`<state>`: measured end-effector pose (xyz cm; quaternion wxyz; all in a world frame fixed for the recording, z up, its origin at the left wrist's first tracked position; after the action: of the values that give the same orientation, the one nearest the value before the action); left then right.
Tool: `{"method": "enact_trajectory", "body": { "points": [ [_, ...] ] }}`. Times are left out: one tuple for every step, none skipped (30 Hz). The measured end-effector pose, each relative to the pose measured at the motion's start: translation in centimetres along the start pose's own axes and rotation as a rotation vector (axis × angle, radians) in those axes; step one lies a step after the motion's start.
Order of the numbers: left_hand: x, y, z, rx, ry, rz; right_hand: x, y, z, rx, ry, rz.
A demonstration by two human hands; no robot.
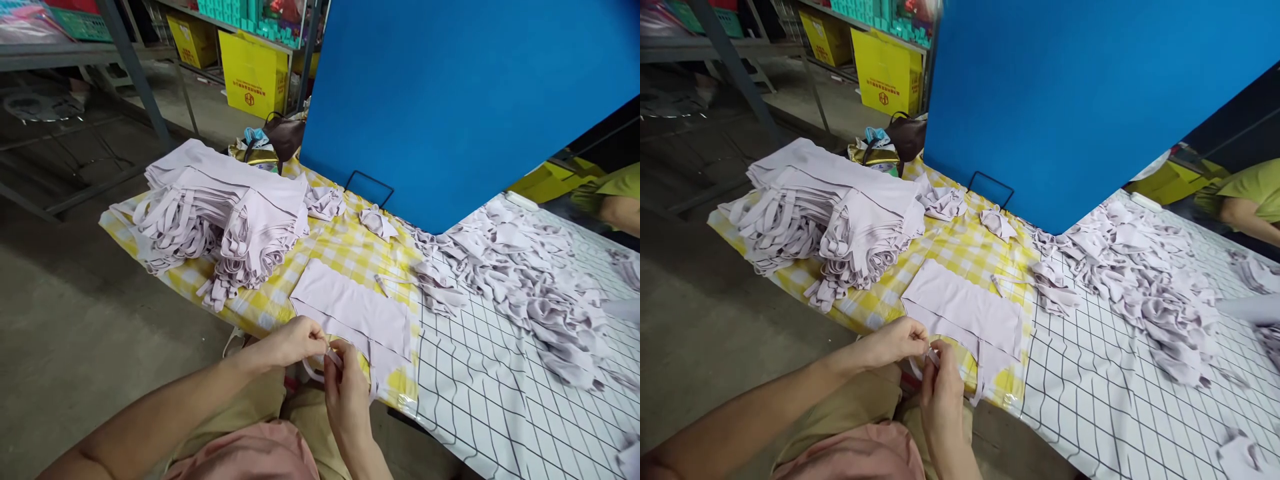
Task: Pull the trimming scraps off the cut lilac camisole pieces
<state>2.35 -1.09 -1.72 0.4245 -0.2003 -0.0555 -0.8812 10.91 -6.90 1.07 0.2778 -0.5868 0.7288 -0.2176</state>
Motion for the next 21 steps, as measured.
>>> {"method": "enact_trajectory", "body": {
  "points": [
    [-0.1,0.1,-0.2,0.040,-0.030,-0.031,-0.1,-0.1,-0.3,0.059,-0.075,0.019],
    [-0.2,0.2,-0.3,0.089,-0.058,-0.070,-0.2,-0.3,-0.6,0.113,-0.147,0.032],
    [-0.3,0.4,-0.4,0.138,-0.083,-0.116,-0.3,-0.5,-0.9,0.158,-0.210,0.038],
    [-0.5,0.6,-0.4,0.173,-0.094,-0.161,-0.5,-0.6,-1.0,0.195,-0.252,0.037],
    [-0.7,0.8,-0.4,0.182,-0.087,-0.197,-0.8,-0.8,-1.0,0.219,-0.275,0.034],
    [-1.1,0.7,-0.3,0.157,-0.062,-0.207,-1.2,-1.1,-1.0,0.229,-0.280,0.031],
    [-1.7,0.3,-0.1,0.093,-0.011,-0.172,-1.8,-1.4,-0.8,0.228,-0.268,0.030],
    [-2.3,-0.4,0.2,-0.009,0.071,-0.096,-2.5,-1.6,-0.5,0.215,-0.240,0.029],
    [-2.8,-1.2,0.7,-0.145,0.179,0.005,-3.3,-1.9,-0.1,0.198,-0.198,0.025],
    [-3.2,-2.0,1.5,-0.303,0.303,0.114,-4.1,-2.0,0.5,0.179,-0.146,0.017],
    [-3.4,-2.4,2.2,-0.470,0.426,0.204,-4.8,-2.0,1.1,0.163,-0.091,0.004],
    [-3.4,-2.3,2.8,-0.629,0.539,0.260,-5.5,-1.9,1.8,0.151,-0.039,-0.010],
    [-3.5,-2.0,3.2,-0.768,0.632,0.276,-6.1,-1.7,2.4,0.143,0.004,-0.026],
    [-3.6,-1.5,3.3,-0.879,0.698,0.266,-6.6,-1.5,2.9,0.138,0.036,-0.040],
    [-3.8,-1.1,3.3,-0.962,0.745,0.250,-7.0,-1.3,3.4,0.137,0.056,-0.051],
    [-4.0,-0.8,3.2,-1.023,0.779,0.238,-7.3,-1.1,3.8,0.140,0.067,-0.056],
    [-4.1,-0.6,3.2,-1.066,0.803,0.231,-7.5,-1.0,4.1,0.148,0.069,-0.060],
    [-4.3,-0.5,3.1,-1.094,0.817,0.231,-7.7,-0.8,4.4,0.161,0.068,-0.065],
    [-4.5,-0.4,3.1,-1.108,0.822,0.234,-7.8,-0.7,4.5,0.177,0.061,-0.072],
    [-4.7,-0.4,3.1,-1.106,0.814,0.240,-8.0,-0.6,4.6,0.196,0.050,-0.081],
    [-4.9,-0.5,3.0,-1.088,0.792,0.249,-8.1,-0.5,4.5,0.218,0.035,-0.090]
  ]
}}
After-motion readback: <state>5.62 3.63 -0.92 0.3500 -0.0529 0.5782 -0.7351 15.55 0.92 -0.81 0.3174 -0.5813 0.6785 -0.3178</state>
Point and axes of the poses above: each hand's wrist, its own x-axis away from the middle knuckle, its own y-axis out of the palm, z = x × y, the point moved 8 cm from there along -x, towards the middle knuckle, and after that the axes turned 4 degrees about z, right-handed, at the moved point
